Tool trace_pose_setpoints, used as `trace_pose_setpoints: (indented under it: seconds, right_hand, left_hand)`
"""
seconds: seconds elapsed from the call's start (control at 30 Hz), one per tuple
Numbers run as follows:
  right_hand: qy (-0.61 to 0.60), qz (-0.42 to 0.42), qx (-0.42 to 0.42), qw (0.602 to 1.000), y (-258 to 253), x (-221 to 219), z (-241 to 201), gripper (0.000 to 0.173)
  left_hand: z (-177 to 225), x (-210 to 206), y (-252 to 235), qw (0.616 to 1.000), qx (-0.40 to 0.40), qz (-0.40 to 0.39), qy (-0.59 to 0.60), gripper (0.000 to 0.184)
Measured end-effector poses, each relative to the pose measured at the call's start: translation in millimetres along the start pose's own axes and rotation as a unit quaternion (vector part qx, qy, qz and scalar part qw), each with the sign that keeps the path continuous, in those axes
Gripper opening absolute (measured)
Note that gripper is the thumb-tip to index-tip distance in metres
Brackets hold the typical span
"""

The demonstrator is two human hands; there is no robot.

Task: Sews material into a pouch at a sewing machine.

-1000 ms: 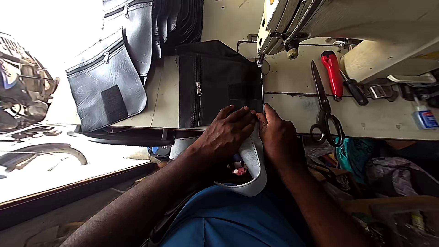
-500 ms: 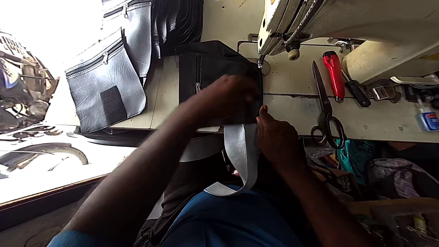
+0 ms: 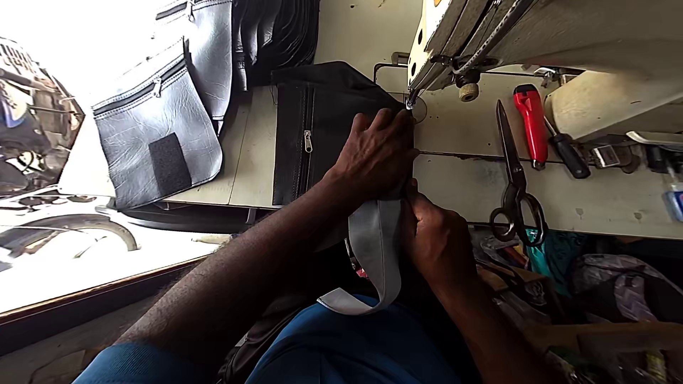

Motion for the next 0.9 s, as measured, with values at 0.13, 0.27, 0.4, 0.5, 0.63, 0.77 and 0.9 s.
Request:
trace_pose_setpoints:
  seconds: [0.13,0.27,0.4,0.5,0.63,0.77,0.9]
  right_hand:
    - [-0.003,0.017,0.006,1.0,0.7,-0.9,1.8,0.037]
    - [0.022,0.005,0.003,1.0,-0.6,-2.2,-0.9,0.039]
    - [0.043,-0.01,-0.01,0.999,-0.9,-3.0,-3.2,0.041]
    - [0.051,-0.011,-0.008,0.999,-1.8,-2.9,-3.6,0.041]
    - [0.055,-0.012,-0.011,0.998,-3.1,-2.9,-4.2,0.041]
    - [0.059,-0.012,-0.02,0.998,-4.8,-2.4,-2.8,0.04]
    - [0.064,-0.018,-0.014,0.998,-6.1,-3.2,-3.2,0.041]
  left_hand:
    - [0.2,1.9,-1.8,1.0,0.001,-0.009,0.009,0.058]
    - [-2.3,1.8,-2.9,1.0,0.003,-0.003,0.018,0.058]
    - [-3.3,0.8,-3.6,1.0,0.0,-0.004,0.023,0.057]
    - [-3.3,1.7,-4.4,1.0,-0.002,-0.008,0.024,0.058]
    - [-4.4,2.6,-5.1,1.0,-0.003,-0.006,0.024,0.058]
    - [-5.9,4.1,-7.3,0.999,-0.002,-0.004,0.036,0.056]
    - [-6.9,5.0,-9.7,0.999,-0.003,-0.006,0.034,0.057]
Point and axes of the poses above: each hand's wrist, its own y-axis away from the middle knuckle, its own x-axis out of the back of the hand, z = x × y, the point moved 8 cm from there along -y, towards the middle knuckle, and after that the axes turned 8 degrees about x, right-handed, at the moved point
